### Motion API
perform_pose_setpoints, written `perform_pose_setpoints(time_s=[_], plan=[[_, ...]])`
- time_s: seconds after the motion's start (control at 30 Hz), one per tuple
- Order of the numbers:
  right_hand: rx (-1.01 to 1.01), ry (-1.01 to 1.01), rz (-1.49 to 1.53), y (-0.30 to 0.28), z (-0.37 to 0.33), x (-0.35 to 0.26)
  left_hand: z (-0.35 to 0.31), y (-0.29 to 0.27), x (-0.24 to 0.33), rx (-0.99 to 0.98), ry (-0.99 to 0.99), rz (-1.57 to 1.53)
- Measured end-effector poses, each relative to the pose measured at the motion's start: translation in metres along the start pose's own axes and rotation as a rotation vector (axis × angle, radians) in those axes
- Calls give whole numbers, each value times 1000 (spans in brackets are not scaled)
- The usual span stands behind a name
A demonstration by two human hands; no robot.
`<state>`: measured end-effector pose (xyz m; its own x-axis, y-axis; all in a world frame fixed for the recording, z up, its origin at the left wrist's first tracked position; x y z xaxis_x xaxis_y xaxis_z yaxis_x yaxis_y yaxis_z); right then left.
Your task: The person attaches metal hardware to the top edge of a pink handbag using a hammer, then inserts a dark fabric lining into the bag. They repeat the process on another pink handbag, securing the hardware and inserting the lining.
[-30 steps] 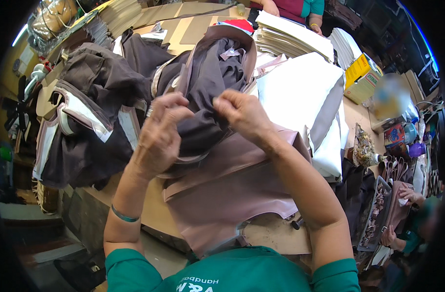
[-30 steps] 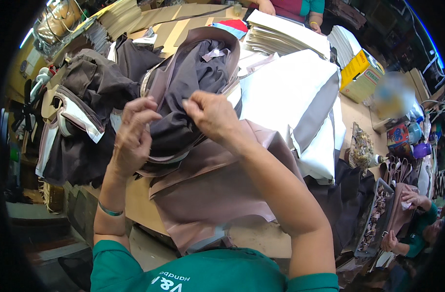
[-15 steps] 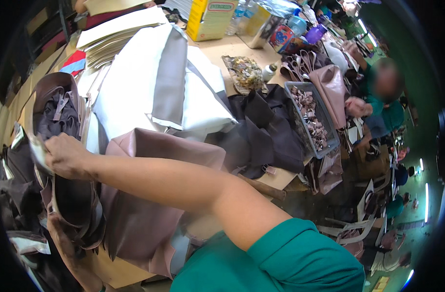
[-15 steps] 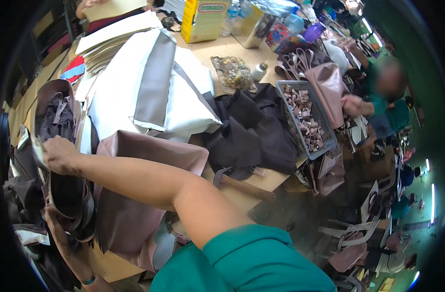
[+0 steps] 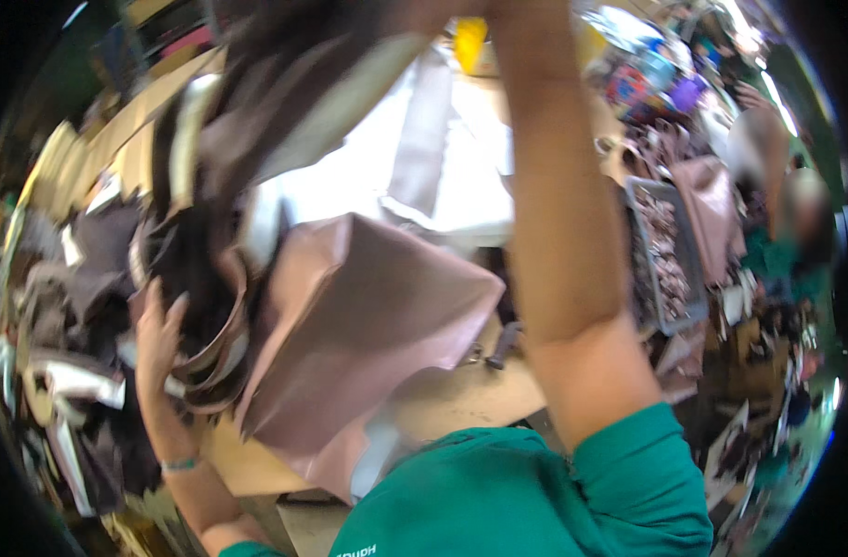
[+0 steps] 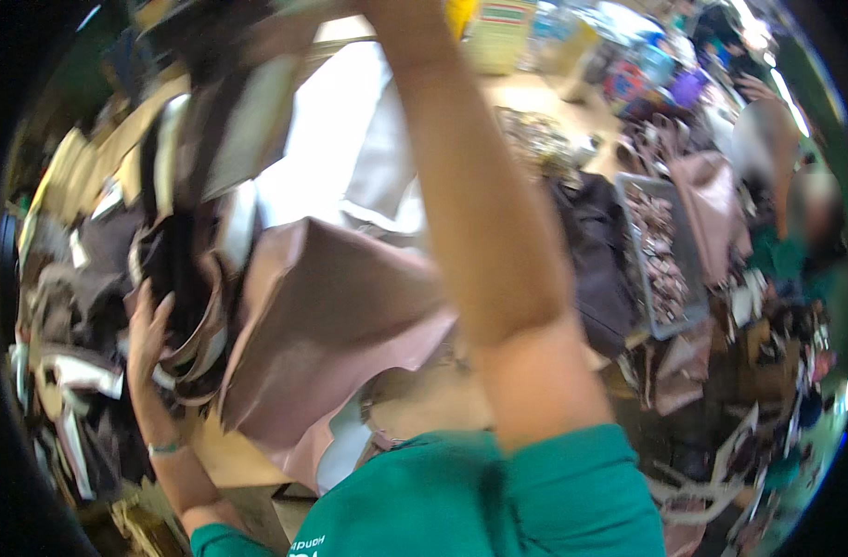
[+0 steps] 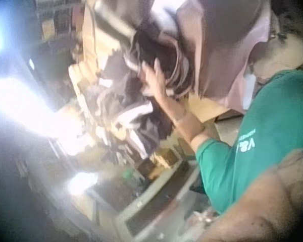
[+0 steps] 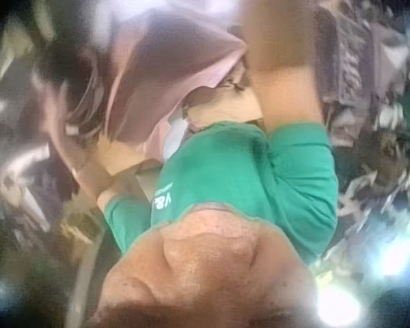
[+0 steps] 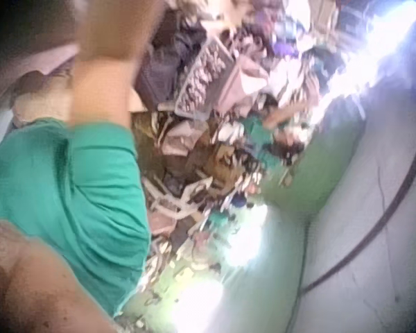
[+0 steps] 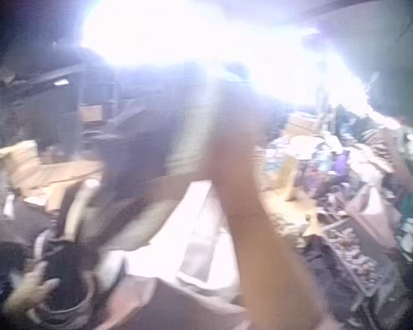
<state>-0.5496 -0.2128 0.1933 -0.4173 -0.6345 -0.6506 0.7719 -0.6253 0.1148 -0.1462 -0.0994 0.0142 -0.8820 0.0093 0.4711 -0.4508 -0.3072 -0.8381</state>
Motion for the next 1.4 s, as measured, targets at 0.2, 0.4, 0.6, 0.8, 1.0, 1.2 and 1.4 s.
perform_pose_setpoints(time_s=[0.2,0.4,0.6,0.8,1.0,1.2,1.4], plan=[[118,168,11,-107,43,25,7,-9,-35,68,-61,214],[-180,334,354,-62,-7,-21,-17,-39,130,310,270,-228],[-493,401,441,-26,-101,-52,-60,24,242,-19,108,-1250],[-449,174,290,-47,-161,-23,-58,28,231,201,146,-842],[-754,-100,199,-33,-178,21,-104,-4,306,247,642,-442],[-911,-212,-22,-107,-153,-37,-55,9,250,220,209,-817],[-344,-120,-742,-231,-116,49,-47,8,241,136,149,-988]])
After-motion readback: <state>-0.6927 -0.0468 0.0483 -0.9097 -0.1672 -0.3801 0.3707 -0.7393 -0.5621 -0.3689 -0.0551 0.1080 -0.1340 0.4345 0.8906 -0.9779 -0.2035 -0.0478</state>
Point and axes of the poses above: each hand's wrist, its own z-axis towards the middle knuckle, its own y-axis out of the palm, x = y × z, the point moved 5 cm from there along z, towards the middle knuckle, and after that the axes turned 13 degrees about x, right-handed, at the moved point
